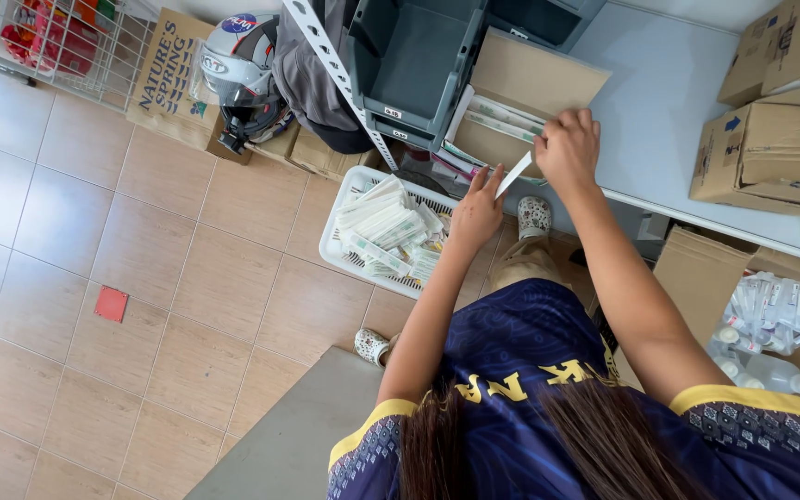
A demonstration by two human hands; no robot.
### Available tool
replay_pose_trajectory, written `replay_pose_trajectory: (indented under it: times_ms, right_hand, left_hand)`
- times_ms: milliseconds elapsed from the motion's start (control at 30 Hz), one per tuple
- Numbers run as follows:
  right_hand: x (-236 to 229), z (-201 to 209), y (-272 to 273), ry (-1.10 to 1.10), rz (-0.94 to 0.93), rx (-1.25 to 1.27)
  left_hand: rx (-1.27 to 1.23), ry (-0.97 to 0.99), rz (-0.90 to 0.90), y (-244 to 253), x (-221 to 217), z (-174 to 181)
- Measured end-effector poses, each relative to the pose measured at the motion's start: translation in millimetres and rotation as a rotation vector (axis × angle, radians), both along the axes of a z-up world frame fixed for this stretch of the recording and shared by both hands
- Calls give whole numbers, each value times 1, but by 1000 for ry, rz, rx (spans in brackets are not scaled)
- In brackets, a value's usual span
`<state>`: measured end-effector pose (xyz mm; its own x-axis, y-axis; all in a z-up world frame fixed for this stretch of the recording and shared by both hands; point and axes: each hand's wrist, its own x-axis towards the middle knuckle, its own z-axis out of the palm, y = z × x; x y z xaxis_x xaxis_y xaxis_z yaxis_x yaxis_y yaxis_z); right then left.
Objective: The person transfers small, individually wrapped items from a white plastic basket into a cardboard box. They repeatedly pick up items, sometimes holding them up to the camera, and place them into the box.
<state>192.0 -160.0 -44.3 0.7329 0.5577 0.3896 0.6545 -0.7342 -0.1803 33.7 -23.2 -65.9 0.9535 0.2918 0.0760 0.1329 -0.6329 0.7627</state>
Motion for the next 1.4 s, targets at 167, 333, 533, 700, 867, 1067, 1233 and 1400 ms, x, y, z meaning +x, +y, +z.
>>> replay_pose_trajectory:
  times_ms: [167,333,533,700,867,1067,1233,1400]
  right_hand:
    - [1,-9,7,-17,-14,-225]
    - [2,-5,15,-60,-2,-287]
    - [15,-37,10,65,-45,-271]
    - [27,-60,6,78,-102,-306]
    - [-8,29,7,230,-73,-110]
    - [-59,70,-9,682,-58,512]
    - [-99,184,2,704,105,772]
    - [-82,155,-26,318,370,282]
  left_hand:
    - [-43,134,-28,3,-3,28]
    - [65,99,-47,-4,0,5]
    - [13,37,-5,-16,-4,-1]
    - [8,80,-38,-15,-8,13]
    - [-129,34,13,-6,-6,16]
    - [-1053,96,57,8,6,27]
    - [-894,234,-192,11,5,49]
    - [-536,391,-326,14,3,104]
